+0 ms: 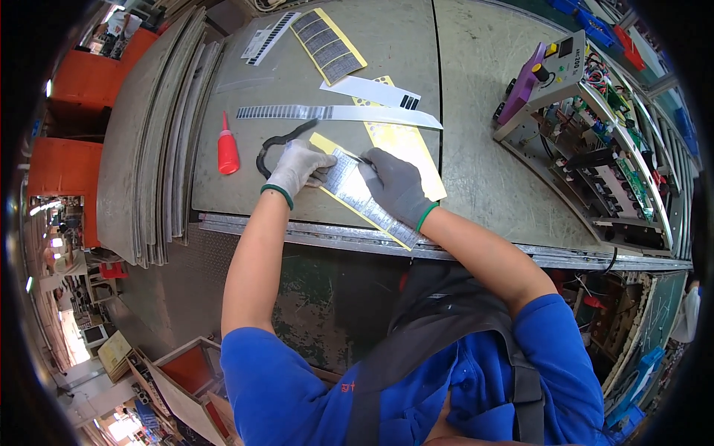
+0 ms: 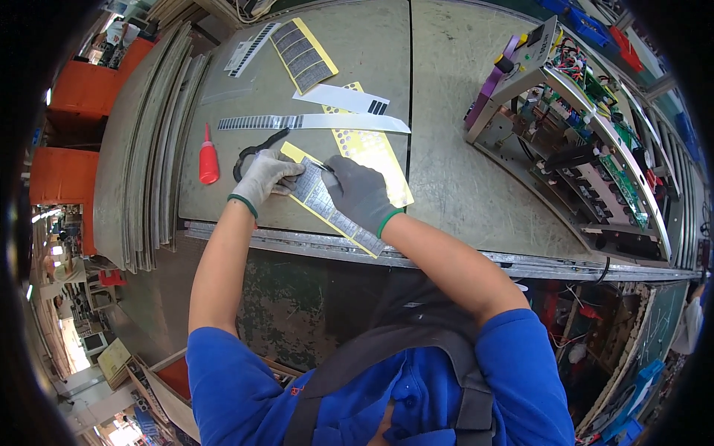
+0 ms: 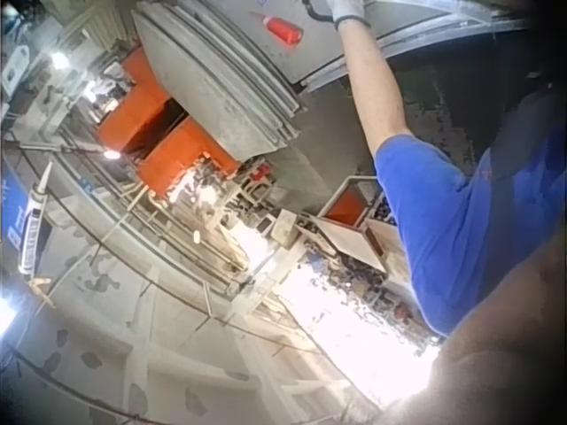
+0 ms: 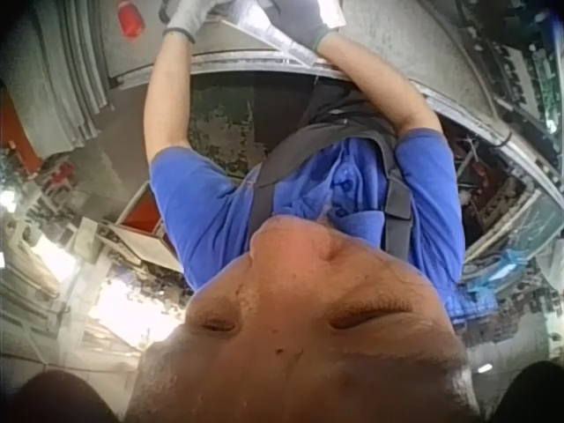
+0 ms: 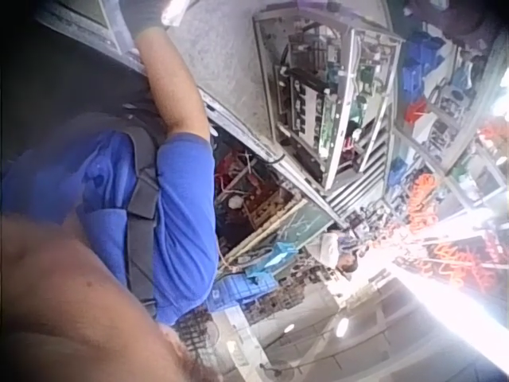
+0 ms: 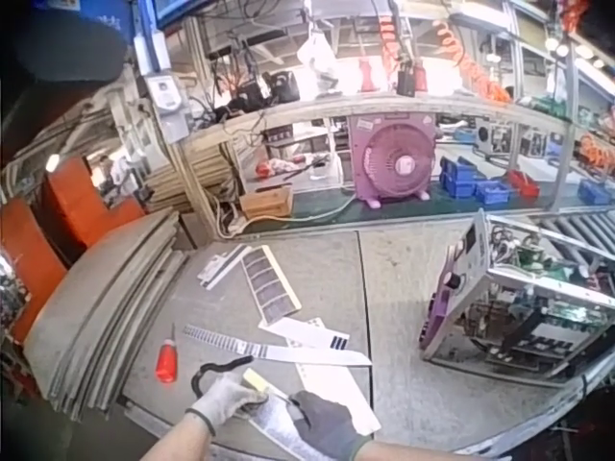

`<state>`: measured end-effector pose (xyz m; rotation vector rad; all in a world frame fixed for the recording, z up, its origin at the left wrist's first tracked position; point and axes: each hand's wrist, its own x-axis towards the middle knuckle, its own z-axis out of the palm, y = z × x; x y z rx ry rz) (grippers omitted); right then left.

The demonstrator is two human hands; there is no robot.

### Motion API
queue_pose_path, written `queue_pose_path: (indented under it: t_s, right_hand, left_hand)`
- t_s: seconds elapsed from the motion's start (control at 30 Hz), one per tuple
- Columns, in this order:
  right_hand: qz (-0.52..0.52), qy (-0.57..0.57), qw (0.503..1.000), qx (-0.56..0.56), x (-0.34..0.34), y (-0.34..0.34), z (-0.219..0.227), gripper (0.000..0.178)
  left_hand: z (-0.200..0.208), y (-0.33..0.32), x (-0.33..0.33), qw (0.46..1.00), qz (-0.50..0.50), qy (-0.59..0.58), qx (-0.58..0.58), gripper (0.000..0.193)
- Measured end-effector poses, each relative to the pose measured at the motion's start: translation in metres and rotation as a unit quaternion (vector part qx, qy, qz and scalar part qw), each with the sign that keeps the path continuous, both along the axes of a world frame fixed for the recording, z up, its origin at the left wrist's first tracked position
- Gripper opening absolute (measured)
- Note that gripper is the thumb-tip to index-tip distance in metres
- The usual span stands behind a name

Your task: Assembling and labeling internal components of an electronic chassis, including applying sealant and attaching identification labels.

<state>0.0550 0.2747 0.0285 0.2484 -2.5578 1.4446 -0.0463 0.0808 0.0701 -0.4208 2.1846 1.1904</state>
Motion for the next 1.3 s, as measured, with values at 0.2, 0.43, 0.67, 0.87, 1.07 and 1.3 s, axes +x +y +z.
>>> queue_pose_path:
  t_s: [0.2, 0.43, 0.67, 0.87, 1.07, 1.3]
  right_hand:
    - [0.004, -0.014, 1.0, 0.007, 0.0, 0.0, 0.002, 0.02]
    - [0.007, -0.023, 1.0, 0.017, -0.001, 0.0, 0.001, 0.02]
    - [0.002, -0.013, 1.0, 0.005, 0.001, -0.002, 0.002, 0.021]
    - [-0.018, -0.011, 1.0, -0.017, 0.001, 0.0, -0.006, 0.017]
    - [-0.008, -0.025, 1.0, 0.012, 0.002, -0.006, 0.002, 0.016]
    - [-0.02, -0.015, 1.0, 0.017, -0.002, -0.007, -0.004, 0.018]
  left_hand:
    - [-0.001, 0.001, 0.0, 0.999, -0.024, 0.01, -0.043, 0.021]
    - [-0.004, -0.002, -0.002, 1.0, -0.021, 0.012, -0.017, 0.022]
    - [0.002, -0.02, 0.006, 0.997, 0.005, -0.001, 0.073, 0.026]
    - [-0.03, 0.003, 0.088, 0.754, -0.345, 0.452, -0.328, 0.047]
    - [-0.05, -0.014, 0.08, 0.747, -0.284, 0.43, -0.421, 0.065]
    - [-0.044, -0.007, 0.074, 0.834, -0.207, 0.245, -0.449, 0.087]
